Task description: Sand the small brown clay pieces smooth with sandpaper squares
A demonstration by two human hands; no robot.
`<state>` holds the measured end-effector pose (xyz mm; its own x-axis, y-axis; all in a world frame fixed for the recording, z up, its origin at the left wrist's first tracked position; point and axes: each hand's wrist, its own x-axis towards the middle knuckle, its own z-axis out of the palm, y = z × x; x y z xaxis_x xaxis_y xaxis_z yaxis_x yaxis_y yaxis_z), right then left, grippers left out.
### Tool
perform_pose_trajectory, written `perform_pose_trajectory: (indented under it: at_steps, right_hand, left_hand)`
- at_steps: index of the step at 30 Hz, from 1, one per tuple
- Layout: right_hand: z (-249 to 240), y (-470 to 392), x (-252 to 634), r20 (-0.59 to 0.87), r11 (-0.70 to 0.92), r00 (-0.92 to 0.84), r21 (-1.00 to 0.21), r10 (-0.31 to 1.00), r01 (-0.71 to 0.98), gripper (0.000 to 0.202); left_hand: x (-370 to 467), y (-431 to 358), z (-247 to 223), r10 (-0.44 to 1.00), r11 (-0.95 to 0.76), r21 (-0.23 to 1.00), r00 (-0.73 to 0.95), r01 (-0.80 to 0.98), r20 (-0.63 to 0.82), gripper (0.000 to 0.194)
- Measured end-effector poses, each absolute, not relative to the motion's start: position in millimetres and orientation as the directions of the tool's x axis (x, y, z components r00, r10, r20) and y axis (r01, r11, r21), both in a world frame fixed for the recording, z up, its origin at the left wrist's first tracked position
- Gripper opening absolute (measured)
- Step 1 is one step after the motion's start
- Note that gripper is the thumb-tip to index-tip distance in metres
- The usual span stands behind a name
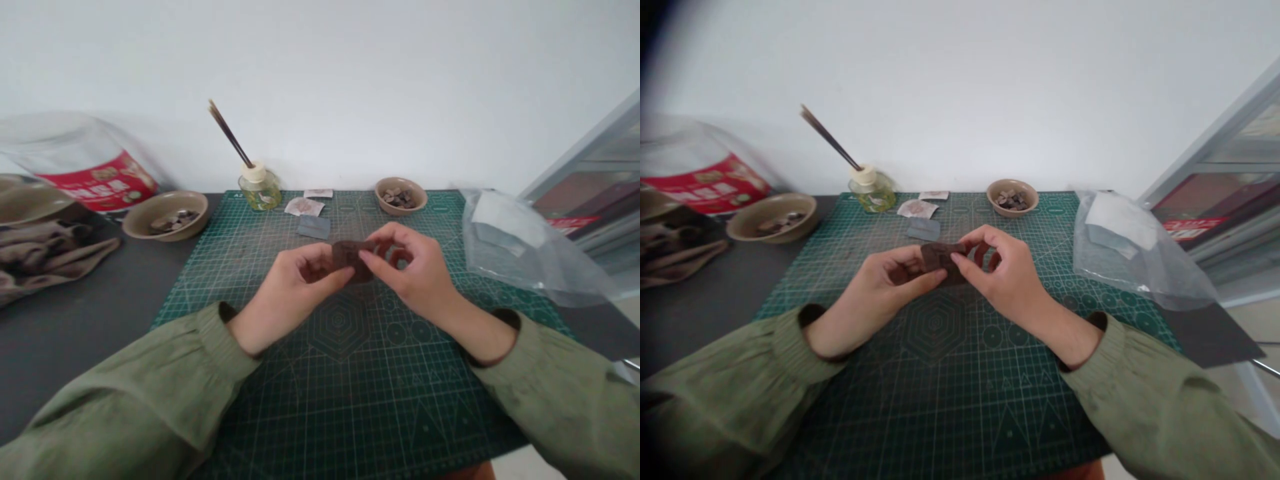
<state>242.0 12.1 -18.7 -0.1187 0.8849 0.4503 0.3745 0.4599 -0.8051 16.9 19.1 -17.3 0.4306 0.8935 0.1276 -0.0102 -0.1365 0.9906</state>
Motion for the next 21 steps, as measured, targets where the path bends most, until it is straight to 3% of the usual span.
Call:
perform_pose_trajectory:
  at_steps: [3,8,21]
  right_hand:
    - [-19.5,13.3,242.5,0.44,0.44,-0.086,-0.828,0.894,0.348,0.016]
    - [-19.8,12.4,242.3,0.462,0.465,-0.106,-0.797,0.881,0.386,0.017]
    - [-16.4,11.7,242.2,0.599,0.606,-0.224,-0.573,0.769,0.552,0.01]
  left_hand:
    - [16.4,19.3,-20.3,0.898,-0.091,0.996,0.43,-0.023,0.092,0.03]
    - [15.5,19.7,-20.1,0.905,-0.149,0.989,0.405,0.016,0.13,0.023]
    - [16.2,17.1,-20.9,0.881,-0.337,0.924,0.407,0.181,0.242,0.015]
